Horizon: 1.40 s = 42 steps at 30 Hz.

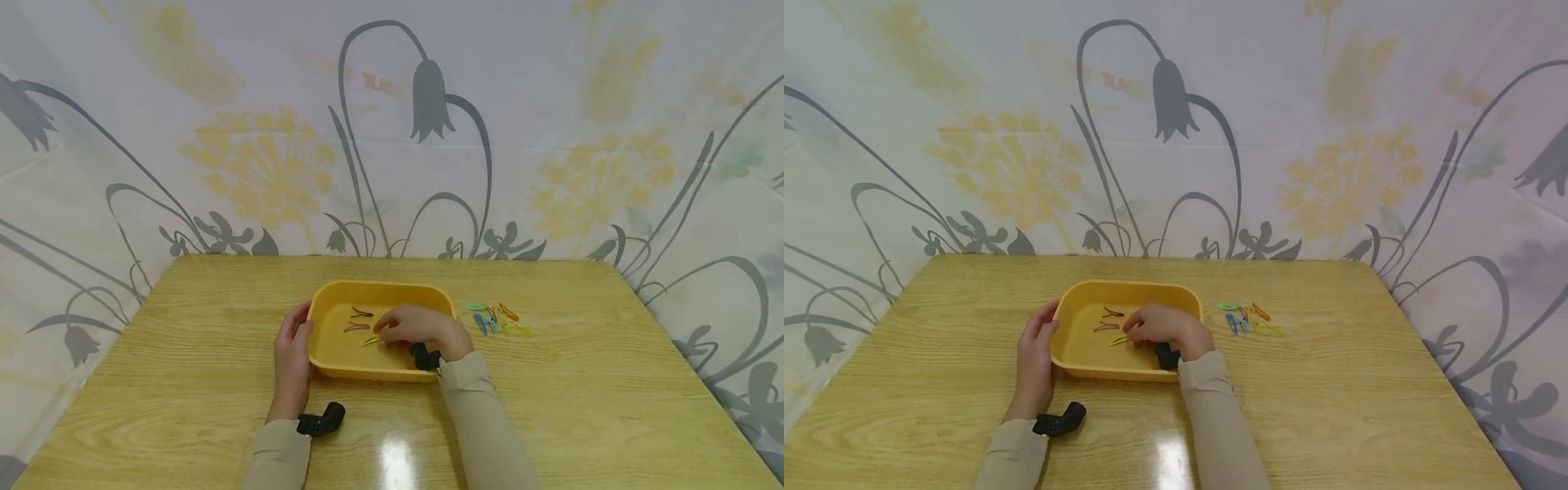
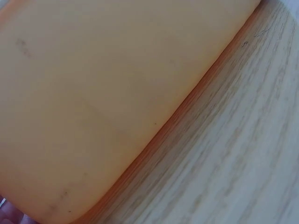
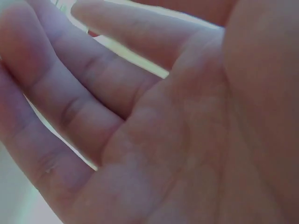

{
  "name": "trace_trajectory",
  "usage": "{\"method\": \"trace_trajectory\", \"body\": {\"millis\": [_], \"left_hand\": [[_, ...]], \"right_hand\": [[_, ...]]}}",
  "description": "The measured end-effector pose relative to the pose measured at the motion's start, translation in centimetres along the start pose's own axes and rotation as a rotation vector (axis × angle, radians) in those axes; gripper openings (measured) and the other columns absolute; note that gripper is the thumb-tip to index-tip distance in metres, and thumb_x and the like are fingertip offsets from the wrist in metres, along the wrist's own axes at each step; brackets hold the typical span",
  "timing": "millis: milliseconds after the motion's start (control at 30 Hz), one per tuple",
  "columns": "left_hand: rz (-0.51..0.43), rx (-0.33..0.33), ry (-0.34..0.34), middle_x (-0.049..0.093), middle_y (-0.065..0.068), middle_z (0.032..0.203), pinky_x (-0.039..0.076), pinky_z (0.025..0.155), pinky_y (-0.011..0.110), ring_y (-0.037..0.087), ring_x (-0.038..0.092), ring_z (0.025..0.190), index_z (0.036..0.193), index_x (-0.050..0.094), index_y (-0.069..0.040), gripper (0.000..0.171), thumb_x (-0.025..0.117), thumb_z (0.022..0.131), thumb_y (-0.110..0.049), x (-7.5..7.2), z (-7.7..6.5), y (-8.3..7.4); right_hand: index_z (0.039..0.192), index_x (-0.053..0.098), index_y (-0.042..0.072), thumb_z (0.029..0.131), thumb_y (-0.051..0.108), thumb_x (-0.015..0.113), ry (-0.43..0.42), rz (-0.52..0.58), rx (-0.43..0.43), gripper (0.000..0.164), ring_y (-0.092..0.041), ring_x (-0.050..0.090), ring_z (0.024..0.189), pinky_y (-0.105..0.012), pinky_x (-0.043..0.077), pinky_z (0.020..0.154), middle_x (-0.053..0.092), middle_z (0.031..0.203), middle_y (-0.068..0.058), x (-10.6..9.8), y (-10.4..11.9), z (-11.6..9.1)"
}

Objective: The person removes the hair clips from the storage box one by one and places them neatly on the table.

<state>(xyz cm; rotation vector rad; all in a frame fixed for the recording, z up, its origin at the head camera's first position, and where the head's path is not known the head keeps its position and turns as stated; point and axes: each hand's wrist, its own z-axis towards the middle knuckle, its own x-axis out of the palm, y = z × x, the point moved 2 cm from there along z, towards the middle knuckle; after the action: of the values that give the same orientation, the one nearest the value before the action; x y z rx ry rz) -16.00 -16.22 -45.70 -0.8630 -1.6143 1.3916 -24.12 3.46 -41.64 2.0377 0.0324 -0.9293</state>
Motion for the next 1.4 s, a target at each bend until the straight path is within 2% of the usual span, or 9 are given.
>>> {"method": "trace_trajectory", "body": {"millis": [200, 400, 700, 1033, 1267, 1400], "left_hand": [[-0.003, 0.003, 0.006, 0.048, -0.003, 0.123, 0.037, 0.095, 0.03, 0.012, 0.045, 0.112, 0.123, 0.05, -0.016, 0.031, 0.042, 0.094, -0.014, -0.17, 0.03, -0.07], [-0.02, 0.009, 0.004, 0.048, -0.003, 0.124, 0.036, 0.095, 0.03, 0.011, 0.045, 0.113, 0.123, 0.05, -0.016, 0.031, 0.042, 0.094, -0.014, -0.13, -0.06, -0.1], [-0.013, 0.003, 0.004, 0.048, -0.004, 0.124, 0.037, 0.095, 0.03, 0.012, 0.044, 0.113, 0.124, 0.05, -0.016, 0.031, 0.042, 0.094, -0.015, -0.09, -0.08, -0.14], [0.002, 0.002, 0.006, 0.048, -0.004, 0.123, 0.037, 0.095, 0.03, 0.011, 0.045, 0.112, 0.124, 0.05, -0.017, 0.031, 0.043, 0.094, -0.016, -0.12, 0.0, -0.26], [-0.003, -0.007, 0.009, 0.047, -0.004, 0.124, 0.037, 0.095, 0.03, 0.012, 0.044, 0.113, 0.124, 0.05, -0.017, 0.031, 0.043, 0.094, -0.016, -0.12, 0.1, -0.26], [0.006, -0.013, 0.004, 0.047, -0.005, 0.124, 0.037, 0.095, 0.029, 0.011, 0.044, 0.113, 0.124, 0.05, -0.017, 0.031, 0.043, 0.094, -0.016, -0.12, 0.02, -0.22]], "right_hand": [[0.121, 0.056, 0.012, 0.091, 0.019, 0.05, 0.035, -0.052, -0.028, 0.031, -0.014, 0.049, 0.065, -0.025, 0.041, 0.062, 0.059, 0.082, 0.0, 0.17, 0.47, 0.16], [0.122, 0.055, 0.011, 0.091, 0.018, 0.05, 0.051, -0.078, -0.027, 0.032, -0.015, 0.051, 0.071, -0.027, 0.041, 0.067, 0.06, 0.087, 0.002, 0.24, 0.81, 0.24], [0.113, 0.061, 0.013, 0.091, 0.017, 0.051, 0.086, -0.052, -0.016, 0.024, -0.015, 0.055, 0.07, -0.026, 0.045, 0.065, 0.061, 0.085, 0.001, 0.43, 0.52, 0.27], [0.093, 0.063, 0.007, 0.088, 0.018, 0.056, 0.041, 0.022, 0.024, 0.015, -0.018, 0.057, 0.067, -0.027, 0.048, 0.061, 0.061, 0.076, -0.004, 0.29, 0.36, 0.3], [0.08, 0.065, 0.004, 0.089, 0.023, 0.055, -0.013, 0.05, 0.079, 0.023, -0.021, 0.058, 0.061, -0.028, 0.048, 0.058, 0.062, 0.07, -0.007, 0.22, 0.13, 0.19], [0.078, 0.066, 0.005, 0.09, 0.023, 0.053, -0.056, 0.032, 0.113, 0.025, -0.019, 0.058, 0.057, -0.027, 0.048, 0.056, 0.062, 0.066, -0.007, 0.21, -0.05, 0.22]]}}
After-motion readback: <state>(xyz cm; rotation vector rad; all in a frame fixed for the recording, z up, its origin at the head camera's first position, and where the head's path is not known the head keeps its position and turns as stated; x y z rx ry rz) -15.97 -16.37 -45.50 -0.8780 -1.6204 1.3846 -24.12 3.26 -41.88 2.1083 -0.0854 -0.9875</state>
